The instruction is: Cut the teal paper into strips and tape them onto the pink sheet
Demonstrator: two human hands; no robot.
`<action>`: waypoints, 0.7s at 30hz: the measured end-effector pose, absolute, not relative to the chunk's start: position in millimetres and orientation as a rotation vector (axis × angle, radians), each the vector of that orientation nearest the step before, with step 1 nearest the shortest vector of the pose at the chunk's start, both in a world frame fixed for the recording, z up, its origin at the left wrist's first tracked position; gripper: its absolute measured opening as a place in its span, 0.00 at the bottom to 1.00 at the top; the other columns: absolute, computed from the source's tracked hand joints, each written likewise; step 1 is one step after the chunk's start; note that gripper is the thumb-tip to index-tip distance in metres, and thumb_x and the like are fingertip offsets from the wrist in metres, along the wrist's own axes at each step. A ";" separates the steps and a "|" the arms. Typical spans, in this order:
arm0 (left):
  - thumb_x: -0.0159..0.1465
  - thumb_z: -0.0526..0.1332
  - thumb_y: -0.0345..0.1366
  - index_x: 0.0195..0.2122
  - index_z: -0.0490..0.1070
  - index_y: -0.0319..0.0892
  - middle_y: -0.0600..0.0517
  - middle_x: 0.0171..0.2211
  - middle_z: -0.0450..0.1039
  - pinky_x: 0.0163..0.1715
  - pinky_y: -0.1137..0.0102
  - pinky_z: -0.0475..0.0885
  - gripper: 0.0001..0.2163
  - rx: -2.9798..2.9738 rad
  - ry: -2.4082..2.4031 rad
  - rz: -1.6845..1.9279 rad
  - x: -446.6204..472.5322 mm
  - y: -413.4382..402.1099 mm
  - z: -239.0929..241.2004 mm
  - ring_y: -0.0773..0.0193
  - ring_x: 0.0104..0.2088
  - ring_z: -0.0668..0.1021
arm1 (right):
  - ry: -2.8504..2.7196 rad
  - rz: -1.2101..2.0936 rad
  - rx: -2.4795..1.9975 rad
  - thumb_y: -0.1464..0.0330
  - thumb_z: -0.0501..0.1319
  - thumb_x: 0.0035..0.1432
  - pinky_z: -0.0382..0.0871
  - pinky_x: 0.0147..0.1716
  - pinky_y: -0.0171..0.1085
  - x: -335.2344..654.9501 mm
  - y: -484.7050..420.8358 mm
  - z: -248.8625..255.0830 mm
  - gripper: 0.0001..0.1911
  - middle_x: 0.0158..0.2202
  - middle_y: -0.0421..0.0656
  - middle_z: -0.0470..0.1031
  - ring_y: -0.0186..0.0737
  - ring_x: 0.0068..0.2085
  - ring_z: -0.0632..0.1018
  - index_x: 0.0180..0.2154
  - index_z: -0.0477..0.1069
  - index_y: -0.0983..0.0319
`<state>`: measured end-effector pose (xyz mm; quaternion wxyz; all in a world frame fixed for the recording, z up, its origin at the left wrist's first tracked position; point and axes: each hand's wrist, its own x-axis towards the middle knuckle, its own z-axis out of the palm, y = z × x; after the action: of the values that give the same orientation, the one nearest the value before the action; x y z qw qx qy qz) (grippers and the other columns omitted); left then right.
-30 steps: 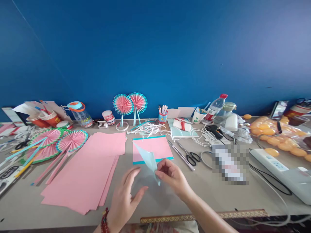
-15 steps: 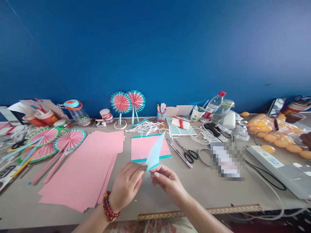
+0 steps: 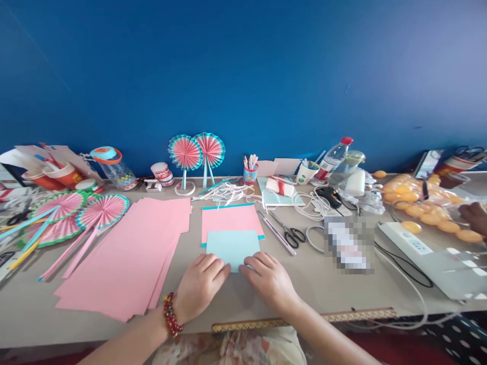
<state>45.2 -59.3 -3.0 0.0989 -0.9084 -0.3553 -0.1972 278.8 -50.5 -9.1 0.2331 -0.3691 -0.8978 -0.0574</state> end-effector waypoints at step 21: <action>0.71 0.57 0.35 0.35 0.71 0.44 0.53 0.34 0.74 0.41 0.68 0.68 0.07 -3.029 -1.747 -0.773 27.2 -49.0 -13.5 0.62 0.38 0.76 | -2.805 0.014 -1.326 0.71 0.59 0.66 0.57 0.32 0.40 244.9 -43.9 3.6 0.05 0.35 0.44 0.75 0.42 0.38 0.73 0.36 0.72 0.60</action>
<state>27.2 -49.0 -13.5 -0.2181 -0.8255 -0.4760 -0.2108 244.9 -43.9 3.6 0.0196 -0.4273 -0.9039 0.0045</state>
